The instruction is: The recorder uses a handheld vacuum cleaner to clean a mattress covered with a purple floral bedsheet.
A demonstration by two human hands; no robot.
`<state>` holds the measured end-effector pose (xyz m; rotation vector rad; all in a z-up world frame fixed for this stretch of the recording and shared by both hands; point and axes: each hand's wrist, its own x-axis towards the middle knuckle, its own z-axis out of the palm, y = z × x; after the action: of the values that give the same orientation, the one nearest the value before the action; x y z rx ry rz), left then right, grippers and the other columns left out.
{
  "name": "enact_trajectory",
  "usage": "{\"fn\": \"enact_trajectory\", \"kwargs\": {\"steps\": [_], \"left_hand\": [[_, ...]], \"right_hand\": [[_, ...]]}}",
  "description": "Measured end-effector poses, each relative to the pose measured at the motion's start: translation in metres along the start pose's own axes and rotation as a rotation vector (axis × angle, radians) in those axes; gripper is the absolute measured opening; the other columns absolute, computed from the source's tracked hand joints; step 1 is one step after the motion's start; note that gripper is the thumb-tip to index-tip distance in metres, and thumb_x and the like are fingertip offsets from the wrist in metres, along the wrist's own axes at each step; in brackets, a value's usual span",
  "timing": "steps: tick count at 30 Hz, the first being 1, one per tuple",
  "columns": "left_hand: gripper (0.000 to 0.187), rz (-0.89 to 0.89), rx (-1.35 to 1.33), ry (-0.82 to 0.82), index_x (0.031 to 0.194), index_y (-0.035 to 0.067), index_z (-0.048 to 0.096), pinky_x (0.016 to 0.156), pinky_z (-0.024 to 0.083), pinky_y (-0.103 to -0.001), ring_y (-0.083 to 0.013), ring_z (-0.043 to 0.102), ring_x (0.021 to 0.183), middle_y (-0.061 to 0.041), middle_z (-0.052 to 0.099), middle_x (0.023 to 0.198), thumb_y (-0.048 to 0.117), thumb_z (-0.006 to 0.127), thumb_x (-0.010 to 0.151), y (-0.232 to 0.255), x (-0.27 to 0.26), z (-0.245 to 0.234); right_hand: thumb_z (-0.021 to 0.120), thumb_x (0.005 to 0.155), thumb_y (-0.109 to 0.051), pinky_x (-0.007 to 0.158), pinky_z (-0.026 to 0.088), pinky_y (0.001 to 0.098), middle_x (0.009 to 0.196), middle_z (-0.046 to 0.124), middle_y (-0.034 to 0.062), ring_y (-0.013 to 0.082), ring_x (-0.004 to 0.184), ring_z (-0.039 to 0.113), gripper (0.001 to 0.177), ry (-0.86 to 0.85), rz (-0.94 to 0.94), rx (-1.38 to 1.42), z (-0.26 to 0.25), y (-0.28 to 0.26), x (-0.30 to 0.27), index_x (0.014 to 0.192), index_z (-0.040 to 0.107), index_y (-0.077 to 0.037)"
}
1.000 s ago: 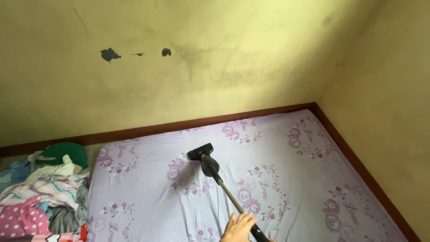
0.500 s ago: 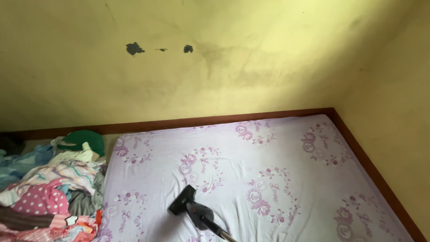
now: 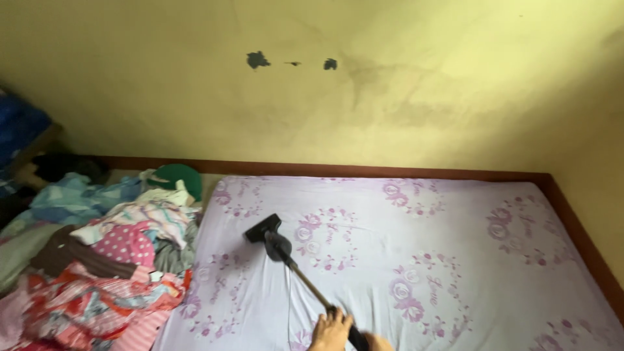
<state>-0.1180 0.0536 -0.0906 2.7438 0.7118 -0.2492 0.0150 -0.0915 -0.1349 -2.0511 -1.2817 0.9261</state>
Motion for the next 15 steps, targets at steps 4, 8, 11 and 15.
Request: {"fn": "enact_trajectory", "kwargs": {"steps": [4, 8, 11, 15], "left_hand": [[0.108, -0.243, -0.024, -0.181, 0.163, 0.003, 0.015, 0.110, 0.036, -0.054, -0.0408, 0.047, 0.135, -0.032, 0.019, 0.163, 0.011, 0.078, 0.076, 0.003, -0.034, -0.112], [0.110, -0.348, -0.118, -0.032, 0.162, 0.006, 0.014, 0.113, 0.033, -0.054, -0.0315, 0.040, 0.144, -0.020, 0.019, 0.168, 0.016, 0.081, 0.076, -0.008, -0.043, -0.130], [0.110, -0.347, -0.129, -0.080, 0.161, 0.011, 0.017, 0.119, 0.025, -0.056, -0.0307, 0.032, 0.150, -0.014, 0.018, 0.169, 0.019, 0.085, 0.075, 0.005, -0.056, -0.151], [0.101, -0.223, -0.113, -0.042, 0.156, 0.017, 0.029, 0.119, 0.017, -0.062, -0.0322, 0.030, 0.150, -0.015, 0.026, 0.165, 0.007, 0.085, 0.072, 0.016, -0.042, -0.118]], "right_hand": [[0.071, 0.068, -0.022, 0.079, 0.058, 0.0455, 0.092, 0.077, 0.0199, 0.0396, 0.091, 0.074, 0.041, -0.045, -0.049, -0.010, -0.054, -0.132, 0.066, 0.106, 0.075, -0.007], [0.073, 0.084, -0.039, 0.072, 0.058, 0.0460, 0.089, 0.075, 0.0220, 0.0366, 0.083, 0.076, 0.044, -0.132, 0.061, 0.080, -0.093, -0.224, 0.073, 0.107, 0.070, -0.003], [0.072, 0.084, -0.035, 0.068, 0.058, 0.0486, 0.085, 0.075, 0.0234, 0.0358, 0.078, 0.075, 0.043, -0.208, 0.217, 0.133, -0.101, -0.234, 0.060, 0.109, 0.066, -0.001], [0.072, 0.076, -0.021, 0.071, 0.060, 0.0410, 0.084, 0.076, 0.0168, 0.0273, 0.078, 0.077, 0.036, -0.149, 0.009, 0.051, -0.081, -0.153, 0.054, 0.106, 0.072, -0.001]]}}
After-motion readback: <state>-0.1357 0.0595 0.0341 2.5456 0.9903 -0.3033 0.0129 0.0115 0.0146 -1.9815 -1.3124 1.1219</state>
